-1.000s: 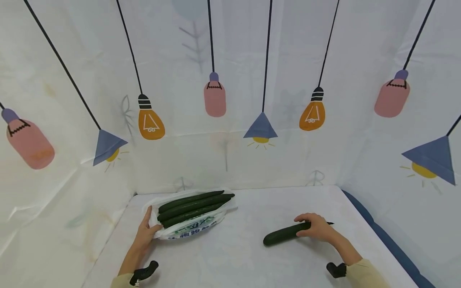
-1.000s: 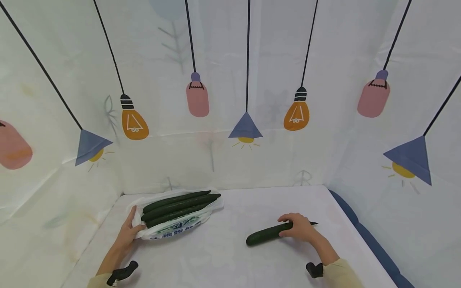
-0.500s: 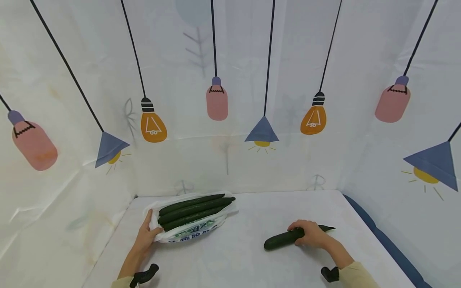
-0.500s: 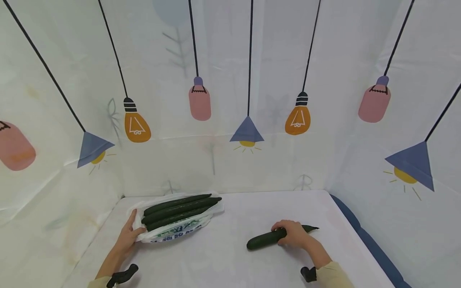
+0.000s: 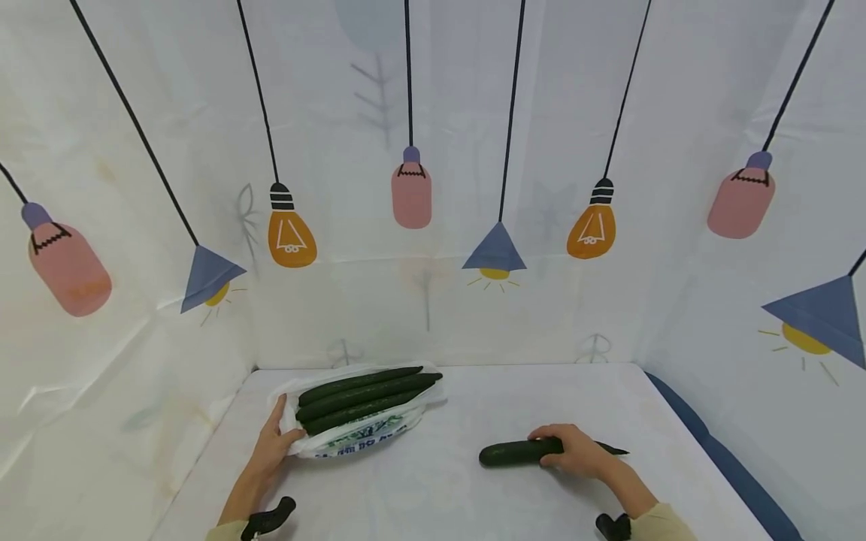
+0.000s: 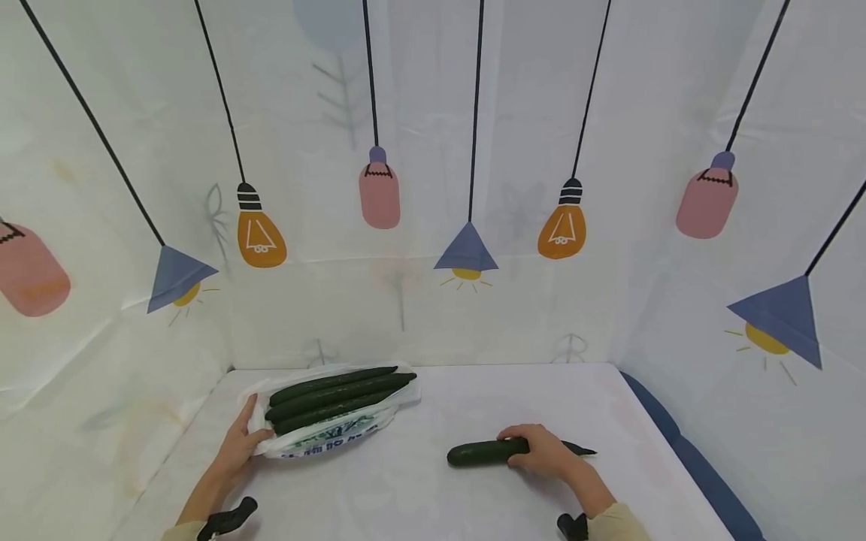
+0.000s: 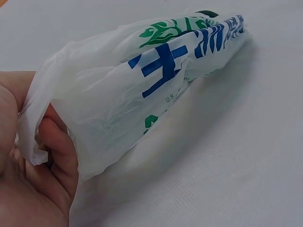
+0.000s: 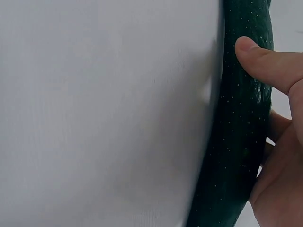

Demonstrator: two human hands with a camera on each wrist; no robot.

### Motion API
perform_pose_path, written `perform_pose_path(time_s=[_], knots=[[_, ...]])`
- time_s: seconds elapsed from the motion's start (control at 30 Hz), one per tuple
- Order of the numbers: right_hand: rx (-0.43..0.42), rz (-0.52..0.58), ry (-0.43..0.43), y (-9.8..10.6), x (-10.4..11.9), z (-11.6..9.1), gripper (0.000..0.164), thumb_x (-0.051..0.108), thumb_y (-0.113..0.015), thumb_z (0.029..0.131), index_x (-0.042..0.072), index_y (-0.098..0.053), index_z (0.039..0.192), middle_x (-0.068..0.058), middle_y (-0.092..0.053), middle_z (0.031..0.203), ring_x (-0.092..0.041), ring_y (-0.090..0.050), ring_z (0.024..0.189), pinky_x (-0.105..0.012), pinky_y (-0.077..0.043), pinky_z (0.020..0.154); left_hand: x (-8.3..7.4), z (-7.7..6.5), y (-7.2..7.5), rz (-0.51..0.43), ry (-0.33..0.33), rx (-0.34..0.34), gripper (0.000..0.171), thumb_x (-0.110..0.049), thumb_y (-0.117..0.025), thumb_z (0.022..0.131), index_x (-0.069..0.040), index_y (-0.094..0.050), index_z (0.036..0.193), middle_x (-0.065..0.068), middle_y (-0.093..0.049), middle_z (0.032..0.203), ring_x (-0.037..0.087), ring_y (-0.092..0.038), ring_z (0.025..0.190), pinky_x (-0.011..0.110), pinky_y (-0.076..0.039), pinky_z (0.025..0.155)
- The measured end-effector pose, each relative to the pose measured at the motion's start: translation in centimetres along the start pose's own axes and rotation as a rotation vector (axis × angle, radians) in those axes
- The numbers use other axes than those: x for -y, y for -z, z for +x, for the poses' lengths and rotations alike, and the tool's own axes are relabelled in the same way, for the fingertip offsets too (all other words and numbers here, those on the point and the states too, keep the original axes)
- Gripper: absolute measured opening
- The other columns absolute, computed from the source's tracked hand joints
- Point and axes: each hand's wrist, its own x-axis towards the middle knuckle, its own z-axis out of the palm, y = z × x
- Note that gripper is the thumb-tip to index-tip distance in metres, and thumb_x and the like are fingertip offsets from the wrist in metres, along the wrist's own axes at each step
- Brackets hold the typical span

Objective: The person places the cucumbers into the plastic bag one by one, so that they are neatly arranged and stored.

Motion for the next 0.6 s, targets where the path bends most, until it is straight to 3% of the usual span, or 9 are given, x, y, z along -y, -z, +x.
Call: perform_pose_path(time_s=[0.3,0.6], knots=[[-0.024,-0.011,0.034,-0.6,0.9,0.6,0.041,0.026,-0.074,0.087,0.011,-0.066,0.124,0.004,-0.065,0.119,-0.018,-0.058,0.11,-0.041,-0.048,0.091,0.1,0.0,-0.1,-0.015,0.015,-0.009,0.098,0.007,-0.056,0.087,-0.022,0.008,0.156,0.009,0.012,0.161,0.029,0.003,0.144,0.05,-0.013,0.113],[-0.048,-0.044,0.052,-0.7,1.5,1.8,0.041,0.027,-0.074,0.086,0.013,-0.066,0.123,0.006,-0.065,0.118,-0.02,-0.058,0.11,-0.046,-0.047,0.091,0.0,0.1,-0.1,-0.027,0.014,-0.015,0.098,0.008,-0.056,0.087,-0.02,0.007,0.156,0.008,0.012,0.161,0.027,0.005,0.145,0.05,-0.011,0.113]])
